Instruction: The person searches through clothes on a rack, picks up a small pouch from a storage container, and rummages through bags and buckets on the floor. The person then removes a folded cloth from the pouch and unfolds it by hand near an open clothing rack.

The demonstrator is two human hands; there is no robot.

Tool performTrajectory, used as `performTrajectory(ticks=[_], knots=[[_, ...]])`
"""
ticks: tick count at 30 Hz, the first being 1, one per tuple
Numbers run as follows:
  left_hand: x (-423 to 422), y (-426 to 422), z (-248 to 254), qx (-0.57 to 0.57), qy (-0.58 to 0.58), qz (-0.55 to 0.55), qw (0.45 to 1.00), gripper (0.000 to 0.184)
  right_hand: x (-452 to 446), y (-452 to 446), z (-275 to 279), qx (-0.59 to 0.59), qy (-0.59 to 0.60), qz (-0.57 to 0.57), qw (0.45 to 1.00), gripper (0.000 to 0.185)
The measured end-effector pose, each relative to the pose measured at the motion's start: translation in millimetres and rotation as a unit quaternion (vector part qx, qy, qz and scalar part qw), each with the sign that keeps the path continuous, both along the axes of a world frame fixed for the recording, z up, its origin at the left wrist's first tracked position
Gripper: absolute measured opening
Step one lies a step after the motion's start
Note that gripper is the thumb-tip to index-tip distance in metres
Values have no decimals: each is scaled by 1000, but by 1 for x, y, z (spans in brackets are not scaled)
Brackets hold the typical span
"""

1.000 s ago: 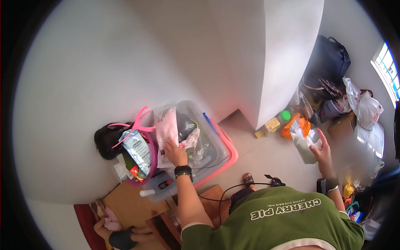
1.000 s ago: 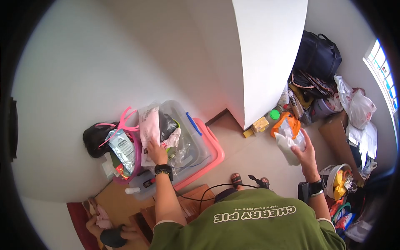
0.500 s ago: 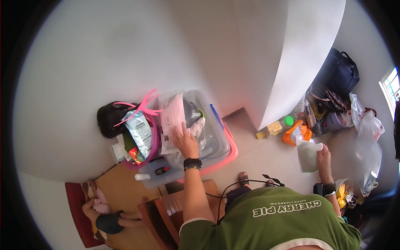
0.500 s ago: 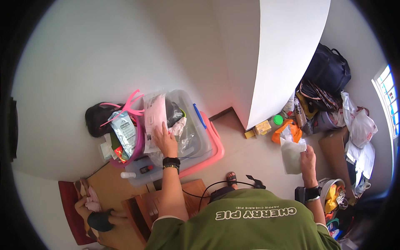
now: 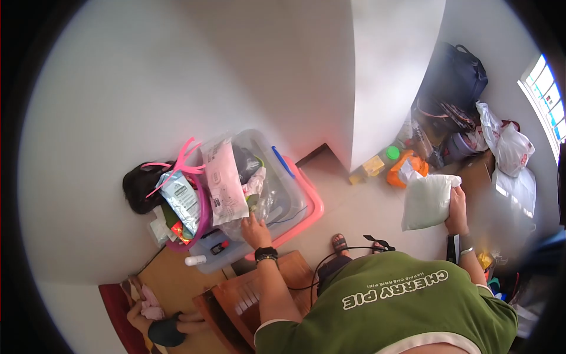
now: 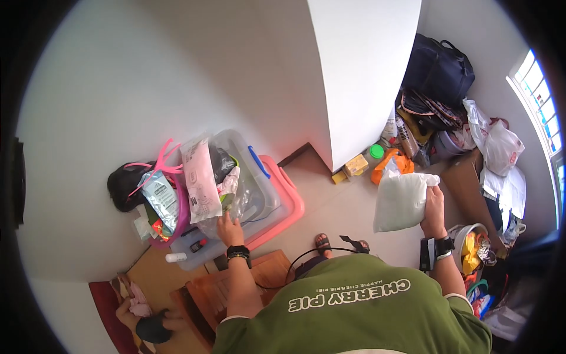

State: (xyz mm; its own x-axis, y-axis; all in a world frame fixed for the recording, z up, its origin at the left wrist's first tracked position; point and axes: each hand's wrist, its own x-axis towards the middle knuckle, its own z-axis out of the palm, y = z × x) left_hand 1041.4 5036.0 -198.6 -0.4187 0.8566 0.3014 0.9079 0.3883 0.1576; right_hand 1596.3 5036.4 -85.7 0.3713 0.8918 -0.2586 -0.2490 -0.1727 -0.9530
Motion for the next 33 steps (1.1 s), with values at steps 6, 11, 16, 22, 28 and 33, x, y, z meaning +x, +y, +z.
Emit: performTrajectory(ticks=[6,11,16,22,28,33], knots=[[-15,-5,-14,-3,-35,-24,999,11,18,-11,-19,-2,49,-18,999,22],[2,-10,-13,-8,17,-29,999,9,27,-15,-27,-16,60,-25,998,24],[-1,-10,0,-29,-86,-5,996,13,27,-15,-29,-9,72,-25,997,24],[-10,-5,33,146,-200,106,963,22,23,-17,-23,-3,67,-32,997,19],[1,-9,12,17,-158,63,985,19,26,-17,-32,0,67,-5,998,24],[12,-17,1,73,-112,-15,991,19,32,-22,-39,76,-117,90,986,25]])
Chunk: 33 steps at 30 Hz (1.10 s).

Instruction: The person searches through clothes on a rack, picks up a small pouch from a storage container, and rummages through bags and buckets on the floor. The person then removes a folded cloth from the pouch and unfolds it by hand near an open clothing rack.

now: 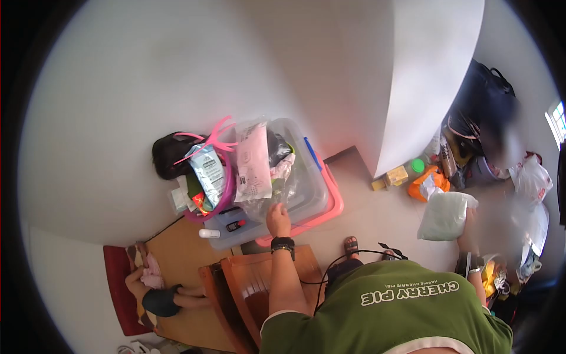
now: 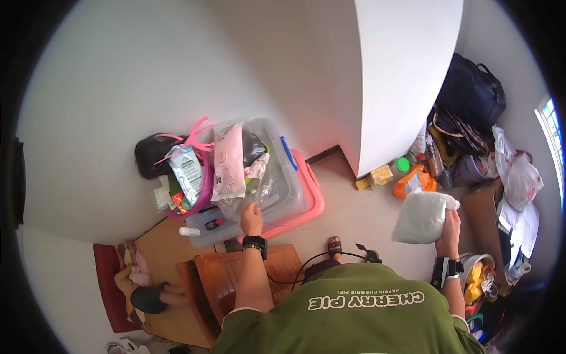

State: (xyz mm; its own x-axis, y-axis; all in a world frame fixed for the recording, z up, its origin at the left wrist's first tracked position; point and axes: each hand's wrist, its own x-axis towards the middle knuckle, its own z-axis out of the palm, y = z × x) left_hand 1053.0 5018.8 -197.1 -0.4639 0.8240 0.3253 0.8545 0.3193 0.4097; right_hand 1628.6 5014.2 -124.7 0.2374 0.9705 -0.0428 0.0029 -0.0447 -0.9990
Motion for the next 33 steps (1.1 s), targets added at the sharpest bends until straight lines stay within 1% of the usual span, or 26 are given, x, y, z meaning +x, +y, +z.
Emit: performTrajectory(ticks=[1,3,6,9,10,12,14,15,17,19,20,22,23,26,29,31,33], knots=[[-3,2,7,30,-3,30,999,22,0,1,-2,-4,-1,-2,1000,25],[-6,4,44,90,-8,90,992,28,-1,2,-3,-13,-2,-7,1000,26],[-27,10,89,188,58,182,963,39,-12,7,5,-31,25,-22,999,26],[-76,18,107,228,55,285,929,50,-20,11,7,-36,21,-21,999,25],[-95,19,109,221,66,293,928,52,-25,12,6,-33,28,-25,999,25],[-130,23,107,206,88,307,925,57,-33,17,11,-54,96,-45,993,24],[-156,27,105,134,58,299,943,60,-41,21,18,-99,214,-74,969,24],[-164,30,103,97,43,293,950,62,-44,22,19,-100,204,-70,971,24],[-170,37,99,62,81,300,948,50,-49,22,20,-102,182,-63,976,24],[-169,39,101,20,106,302,947,41,-52,19,22,-84,111,-33,990,23],[-166,42,99,51,135,278,950,37,-54,20,23,-74,75,-16,994,23],[-155,48,93,112,196,231,946,30,-59,21,24,-95,119,-28,988,22],[-149,51,89,126,190,223,948,29,-62,22,24,-106,141,-33,984,22],[-133,61,82,156,171,209,950,28,-72,27,27,-103,126,-24,986,21],[-128,64,83,163,129,218,954,29,-84,30,37,-98,79,-12,992,21],[-133,65,76,193,154,212,945,31,-89,33,37,-73,17,22,997,21],[-132,70,81,222,174,217,935,35,-89,37,33,-34,-37,42,998,21]])
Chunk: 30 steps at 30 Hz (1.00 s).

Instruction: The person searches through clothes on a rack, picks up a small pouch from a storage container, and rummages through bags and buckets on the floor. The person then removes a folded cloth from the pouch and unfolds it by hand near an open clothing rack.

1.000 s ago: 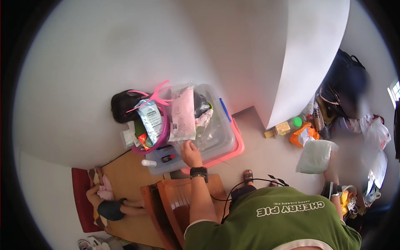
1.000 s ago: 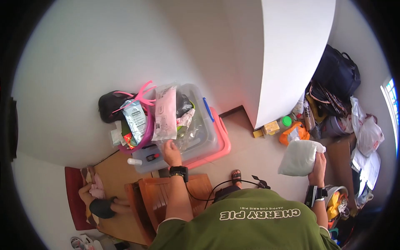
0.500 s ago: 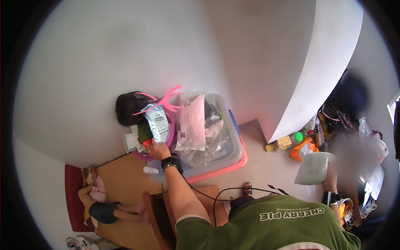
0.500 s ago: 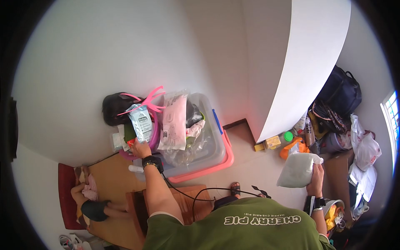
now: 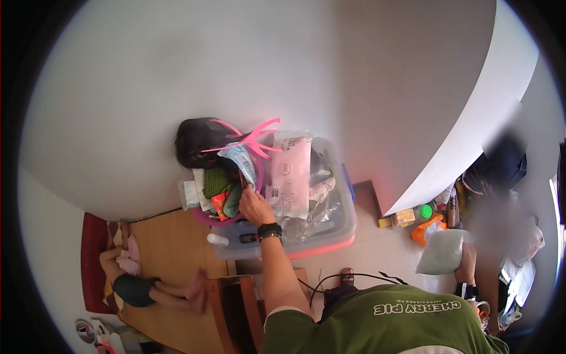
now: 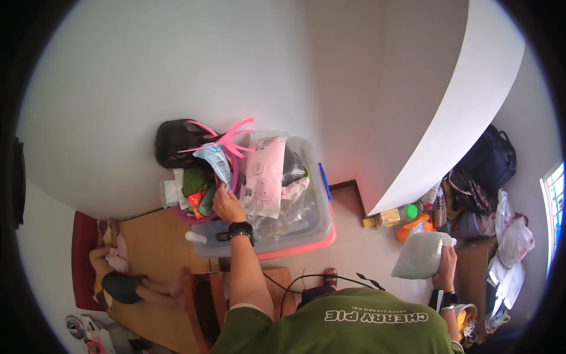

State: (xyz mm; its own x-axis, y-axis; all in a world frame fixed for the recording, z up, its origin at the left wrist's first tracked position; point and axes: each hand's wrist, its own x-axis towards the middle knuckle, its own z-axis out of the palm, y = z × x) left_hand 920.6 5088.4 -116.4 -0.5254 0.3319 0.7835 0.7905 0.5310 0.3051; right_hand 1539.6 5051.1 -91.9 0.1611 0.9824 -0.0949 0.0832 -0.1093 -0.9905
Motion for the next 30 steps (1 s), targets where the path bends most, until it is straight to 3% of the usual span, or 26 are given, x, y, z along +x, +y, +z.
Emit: performTrajectory(ticks=[3,5,7,13,25,28,30], knots=[[-4,-1,9,-114,-50,41,991,38,-11,3,6,11,11,-17,1000,18],[-12,2,5,-174,-55,13,983,39,-28,7,22,-68,120,-75,988,14],[-13,3,-1,-225,-25,20,974,41,-25,10,16,-68,108,-43,991,19],[-10,4,-5,-183,35,34,982,38,-38,19,18,-67,115,-21,991,23],[-4,-1,3,-206,-36,24,978,42,-36,21,12,-77,95,-12,992,23],[1,-6,13,-149,85,91,981,44,-38,21,14,-72,101,-20,992,23],[-5,-7,3,-138,30,83,987,42,-36,18,15,-73,102,-29,992,22]])
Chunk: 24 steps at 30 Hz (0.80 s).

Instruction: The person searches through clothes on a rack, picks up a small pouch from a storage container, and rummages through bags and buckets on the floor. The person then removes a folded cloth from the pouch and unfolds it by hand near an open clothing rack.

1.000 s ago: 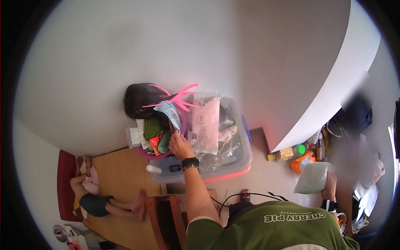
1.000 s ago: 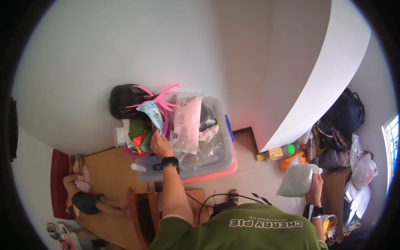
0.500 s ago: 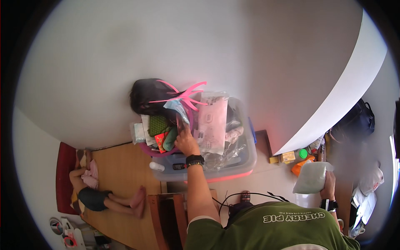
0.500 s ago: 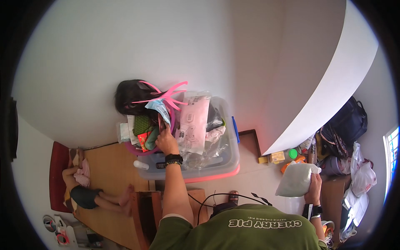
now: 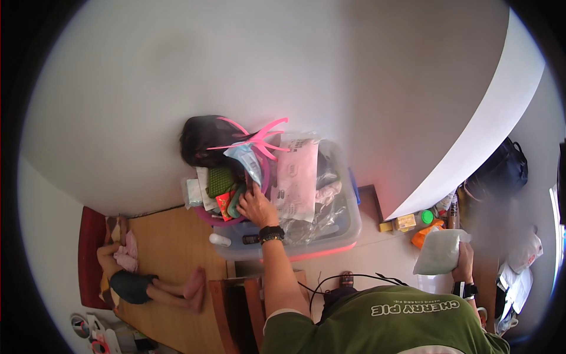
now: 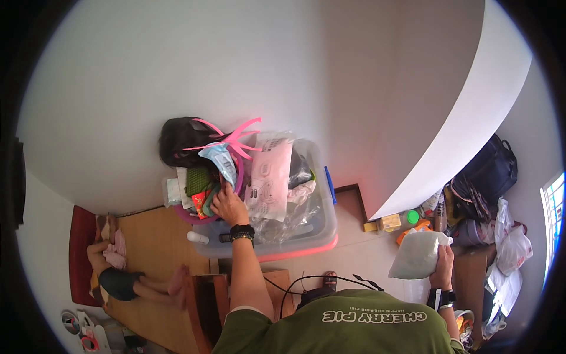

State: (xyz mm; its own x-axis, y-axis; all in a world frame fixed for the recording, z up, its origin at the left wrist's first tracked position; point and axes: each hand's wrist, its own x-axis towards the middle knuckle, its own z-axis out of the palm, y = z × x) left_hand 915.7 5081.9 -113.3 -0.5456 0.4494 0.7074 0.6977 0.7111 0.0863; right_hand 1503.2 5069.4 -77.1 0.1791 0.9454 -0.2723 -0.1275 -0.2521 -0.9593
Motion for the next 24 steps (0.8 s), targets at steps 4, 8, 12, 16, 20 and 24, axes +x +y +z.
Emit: performTrajectory(ticks=[4,8,12,16,20,24], knots=[[-15,-3,-5,50,-134,2,990,34,7,-5,-2,-8,4,-8,1000,21],[-33,-6,-7,123,-207,3,971,24,9,-9,-1,-6,10,-15,1000,21],[-35,-6,-2,155,-249,0,956,23,5,-10,5,1,2,-10,1000,21],[-39,-4,-8,171,-257,-1,951,22,3,-8,4,0,15,-17,1000,21],[-33,-4,5,168,-285,16,943,24,10,-7,-6,-15,31,-23,999,20],[-33,-3,8,153,-287,43,945,24,13,-9,-11,-20,30,-38,999,19]])
